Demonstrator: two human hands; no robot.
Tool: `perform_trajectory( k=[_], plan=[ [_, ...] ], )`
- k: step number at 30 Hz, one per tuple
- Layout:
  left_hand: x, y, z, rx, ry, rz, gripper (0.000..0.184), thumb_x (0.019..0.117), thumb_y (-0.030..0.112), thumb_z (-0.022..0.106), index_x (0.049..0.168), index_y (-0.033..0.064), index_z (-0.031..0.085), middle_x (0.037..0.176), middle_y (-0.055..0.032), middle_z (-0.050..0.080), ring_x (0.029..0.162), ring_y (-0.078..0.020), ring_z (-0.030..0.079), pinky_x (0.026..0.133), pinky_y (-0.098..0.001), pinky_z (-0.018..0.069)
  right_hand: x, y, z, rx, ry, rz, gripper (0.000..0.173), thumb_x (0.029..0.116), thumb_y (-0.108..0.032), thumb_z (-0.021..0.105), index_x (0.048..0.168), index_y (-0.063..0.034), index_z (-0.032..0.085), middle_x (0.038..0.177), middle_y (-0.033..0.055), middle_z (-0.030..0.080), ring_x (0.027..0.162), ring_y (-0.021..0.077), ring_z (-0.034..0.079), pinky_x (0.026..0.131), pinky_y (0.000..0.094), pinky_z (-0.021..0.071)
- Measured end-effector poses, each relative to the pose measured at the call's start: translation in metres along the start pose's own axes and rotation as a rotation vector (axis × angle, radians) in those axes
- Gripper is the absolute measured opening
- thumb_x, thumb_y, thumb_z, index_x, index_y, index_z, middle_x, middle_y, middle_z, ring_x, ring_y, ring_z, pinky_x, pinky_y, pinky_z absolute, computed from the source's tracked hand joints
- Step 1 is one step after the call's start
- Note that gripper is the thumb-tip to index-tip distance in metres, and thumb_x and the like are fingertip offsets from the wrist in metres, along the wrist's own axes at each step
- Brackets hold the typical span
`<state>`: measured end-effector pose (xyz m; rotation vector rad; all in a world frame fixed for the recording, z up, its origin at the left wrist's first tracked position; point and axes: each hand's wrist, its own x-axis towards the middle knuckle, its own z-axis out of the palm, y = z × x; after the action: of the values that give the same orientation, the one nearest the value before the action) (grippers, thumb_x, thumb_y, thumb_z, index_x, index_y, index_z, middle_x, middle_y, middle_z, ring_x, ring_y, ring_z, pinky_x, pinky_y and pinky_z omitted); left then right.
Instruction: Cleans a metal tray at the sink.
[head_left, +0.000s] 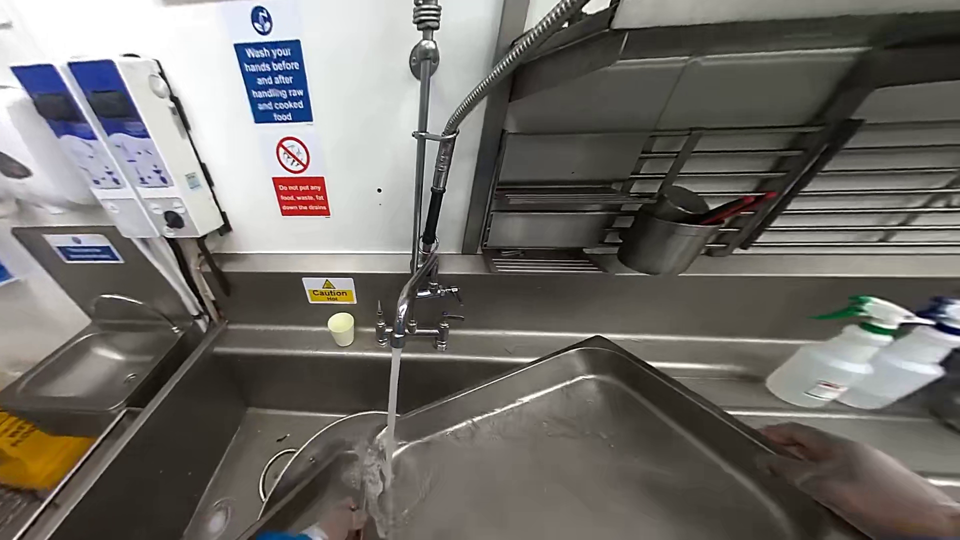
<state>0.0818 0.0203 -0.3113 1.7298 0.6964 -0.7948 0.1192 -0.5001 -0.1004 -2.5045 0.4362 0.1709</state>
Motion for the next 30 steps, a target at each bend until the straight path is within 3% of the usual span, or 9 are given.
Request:
perform_trajectory(
  k=[3,7,11,14,18,23,25,28,30],
  plan=[
    [0.018,0.015,0.011,0.162,-0.005,-0.014,0.039,0.1076,0.021,0.053,0.139,-0.0029,0.053,0.131,-0.0273,0.059,0.117,-0.0369,0.061,0.099,-0.0520,0.0494,-0.003,0.003,0.000,0.043,0.009,0.038,0.041,0.0943,-0.002,0.065,0.133,0.0071,0.056,0.114,0.0273,0.065,0.097,0.0329,0.063,0.086,0.0524,0.0507],
    [0.028,0.016,-0.009,0.235,0.057,0.019,0.039,0.1022,0.016,0.062,0.135,-0.0037,0.057,0.129,-0.0271,0.061,0.116,-0.0369,0.062,0.098,-0.0514,0.0502,0.016,0.040,0.026,0.034,0.034,0.020,0.046,0.0878,-0.005,0.071,0.131,0.0067,0.059,0.114,0.0292,0.067,0.102,0.0390,0.066,0.089,0.0597,0.0511],
    [0.025,0.005,-0.028,0.202,0.154,0.016,0.056,0.0911,-0.005,0.069,0.142,-0.0033,0.046,0.134,-0.0289,0.057,0.118,-0.0386,0.061,0.098,-0.0503,0.0518,0.012,0.042,0.091,0.327,0.091,-0.058,0.051,0.0799,0.006,0.069,0.129,0.0059,0.054,0.105,0.0192,0.066,0.090,0.0234,0.065,0.080,0.0459,0.0546],
    [0.033,-0.016,-0.019,0.135,0.229,0.014,0.070,0.0848,-0.012,0.070,0.147,-0.0013,0.040,0.138,-0.0285,0.055,0.123,-0.0401,0.060,0.099,-0.0535,0.0523,0.016,0.032,0.107,0.418,0.167,-0.117,0.046,0.0772,0.004,0.071,0.121,0.0050,0.056,0.095,0.0121,0.064,0.081,0.0156,0.062,0.072,0.0383,0.0541],
    [0.049,-0.018,0.002,0.059,0.239,0.025,0.070,0.0883,-0.007,0.070,0.150,-0.0014,0.038,0.143,-0.0282,0.052,0.129,-0.0398,0.055,0.105,-0.0521,0.0486,0.022,0.019,0.085,0.341,0.230,-0.191,0.037,0.0822,0.001,0.069,0.118,0.0073,0.059,0.093,0.0167,0.065,0.078,0.0208,0.061,0.072,0.0446,0.0529],
    [0.058,0.003,0.003,0.163,0.364,0.013,0.059,0.0898,0.006,0.073,0.144,0.0036,0.049,0.137,-0.0237,0.060,0.126,-0.0376,0.060,0.104,-0.0548,0.0504,0.030,0.022,0.077,0.256,0.261,-0.203,0.039,0.0816,-0.004,0.068,0.119,0.0056,0.059,0.096,0.0189,0.065,0.081,0.0248,0.063,0.073,0.0486,0.0527],
    [0.050,0.008,-0.021,0.238,0.403,0.016,0.054,0.0884,0.005,0.073,0.139,0.0033,0.053,0.134,-0.0234,0.061,0.124,-0.0374,0.061,0.102,-0.0550,0.0505,0.035,0.034,0.101,0.287,0.222,-0.185,0.040,0.0835,-0.004,0.067,0.121,0.0069,0.058,0.100,0.0233,0.066,0.085,0.0313,0.065,0.076,0.0544,0.0532],
    [0.034,0.006,-0.065,0.318,0.475,-0.001,0.050,0.0896,0.005,0.071,0.138,0.0027,0.057,0.134,-0.0244,0.061,0.124,-0.0385,0.060,0.103,-0.0555,0.0494,0.047,0.069,0.175,0.432,0.217,-0.200,0.040,0.0804,-0.008,0.066,0.118,0.0036,0.060,0.096,0.0158,0.067,0.081,0.0225,0.065,0.071,0.0460,0.0550],
    [0.018,0.007,-0.092,0.385,0.510,-0.042,0.049,0.0924,0.007,0.069,0.140,0.0036,0.055,0.137,-0.0238,0.060,0.129,-0.0374,0.058,0.107,-0.0548,0.0470,0.044,0.076,0.218,0.506,0.186,-0.171,0.039,0.0806,-0.008,0.066,0.117,0.0044,0.060,0.097,0.0174,0.068,0.085,0.0235,0.065,0.074,0.0470,0.0548]
  ],
)
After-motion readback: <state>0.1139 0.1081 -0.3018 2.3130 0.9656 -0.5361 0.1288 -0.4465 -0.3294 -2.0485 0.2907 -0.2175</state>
